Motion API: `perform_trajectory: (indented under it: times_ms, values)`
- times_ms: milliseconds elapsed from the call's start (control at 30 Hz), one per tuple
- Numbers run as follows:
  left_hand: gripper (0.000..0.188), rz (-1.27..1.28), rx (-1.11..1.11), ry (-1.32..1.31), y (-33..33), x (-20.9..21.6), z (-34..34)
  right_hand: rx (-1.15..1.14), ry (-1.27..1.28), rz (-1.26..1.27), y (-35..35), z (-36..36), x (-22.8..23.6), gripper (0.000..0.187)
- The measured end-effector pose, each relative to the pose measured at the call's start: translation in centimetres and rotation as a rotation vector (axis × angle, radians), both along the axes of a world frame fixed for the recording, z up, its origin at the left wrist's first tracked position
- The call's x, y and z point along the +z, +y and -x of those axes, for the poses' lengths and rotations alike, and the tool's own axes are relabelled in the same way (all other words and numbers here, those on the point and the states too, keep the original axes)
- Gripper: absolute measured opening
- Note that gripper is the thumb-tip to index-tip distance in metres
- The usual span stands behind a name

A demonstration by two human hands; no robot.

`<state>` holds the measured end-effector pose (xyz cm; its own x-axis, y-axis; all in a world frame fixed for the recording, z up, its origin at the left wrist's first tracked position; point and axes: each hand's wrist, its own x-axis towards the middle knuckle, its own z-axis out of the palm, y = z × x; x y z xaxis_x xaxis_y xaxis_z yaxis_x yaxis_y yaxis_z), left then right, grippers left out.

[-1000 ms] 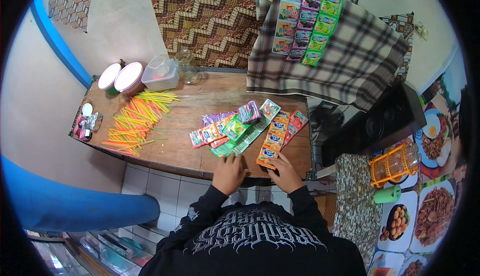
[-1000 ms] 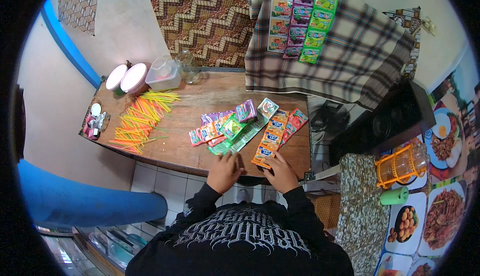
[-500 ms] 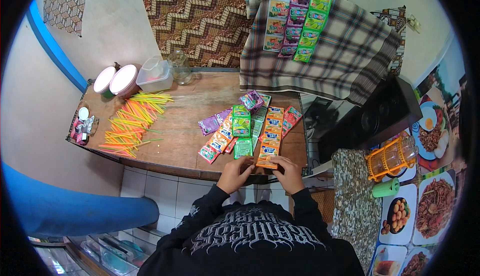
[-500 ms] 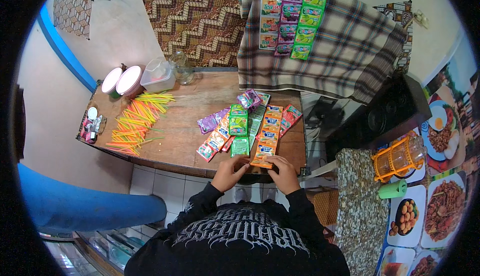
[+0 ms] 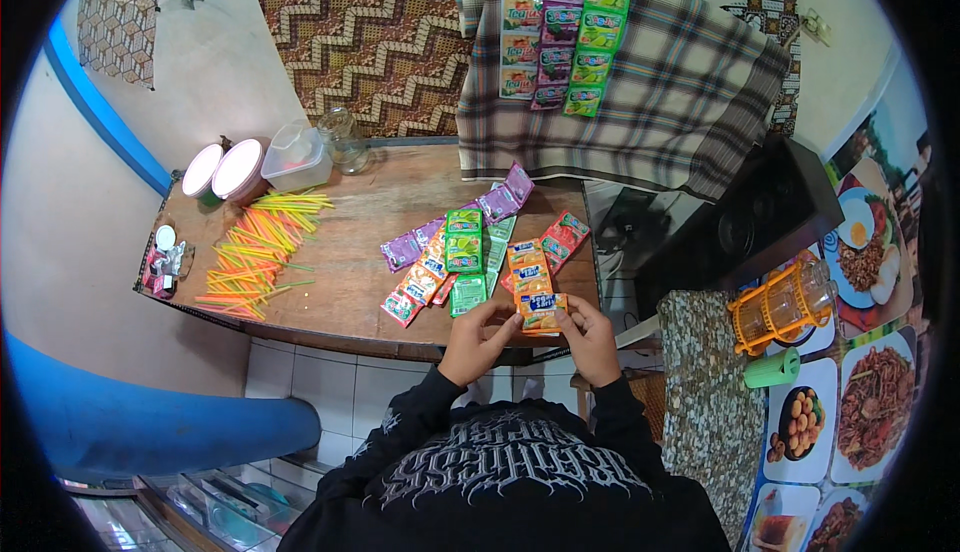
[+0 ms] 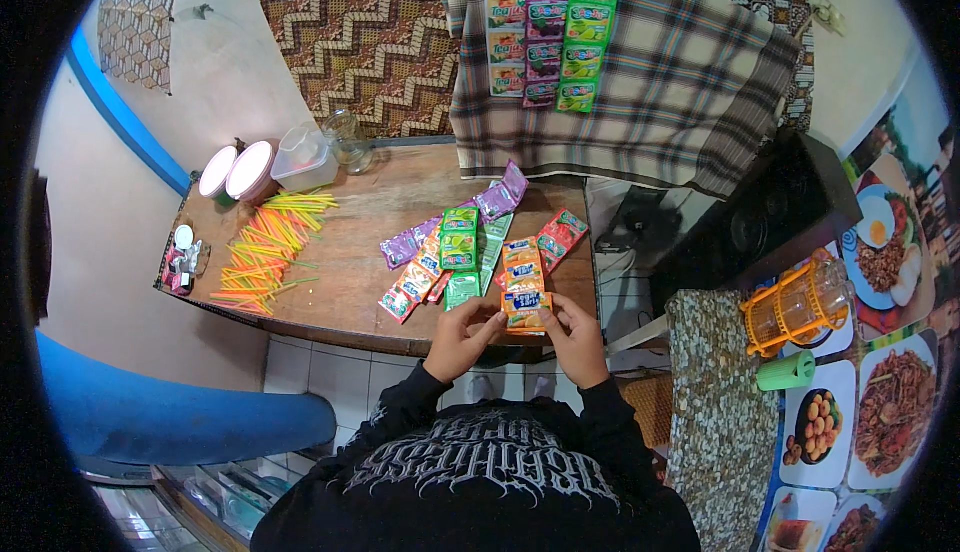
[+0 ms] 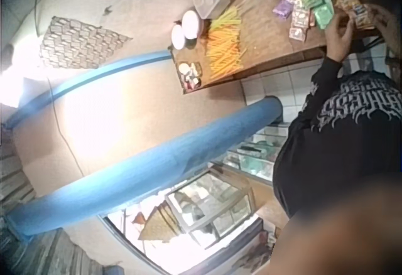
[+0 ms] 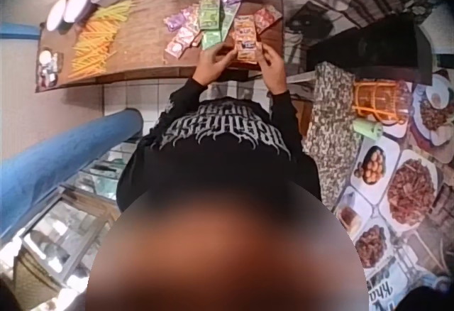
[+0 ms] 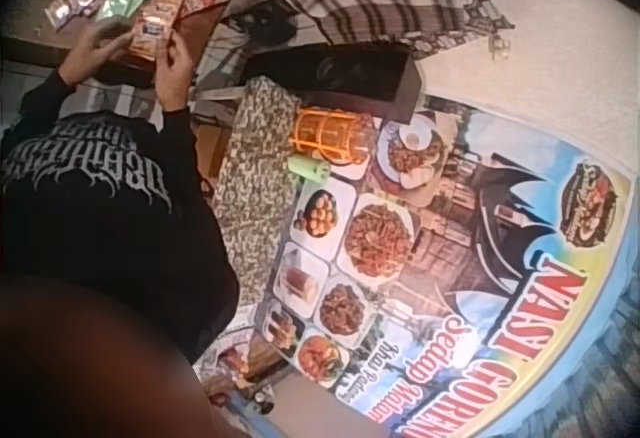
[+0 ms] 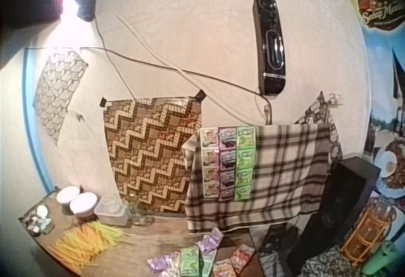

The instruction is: Washing drinking glasses in a bucket and hanging instant drink mix packets on a display rack in a food stall.

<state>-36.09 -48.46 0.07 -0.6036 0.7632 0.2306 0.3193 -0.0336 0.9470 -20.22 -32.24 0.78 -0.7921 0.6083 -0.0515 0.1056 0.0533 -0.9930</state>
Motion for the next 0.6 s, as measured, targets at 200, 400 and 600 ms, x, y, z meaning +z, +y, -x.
perform_trajectory:
  times_ms: [200, 400, 600]
  values:
    - [0.022, -0.018, -0.005, -0.453, 1.5, -1.1, -0.2, 0.119, 0.103, 0.158, 0.3, -0.8, 3.2, 0.072]
    - [0.031, -0.007, -0.047, -0.38, 3.0, -2.2, -0.3, 0.077, 0.126, 0.079, 2.6, -1.9, -0.5, 0.05]
    - [0.051, 0.187, -0.206, -1.062, 4.6, -4.1, -0.1, 0.197, 0.332, 0.341, 4.1, -3.2, -1.1, 0.027]
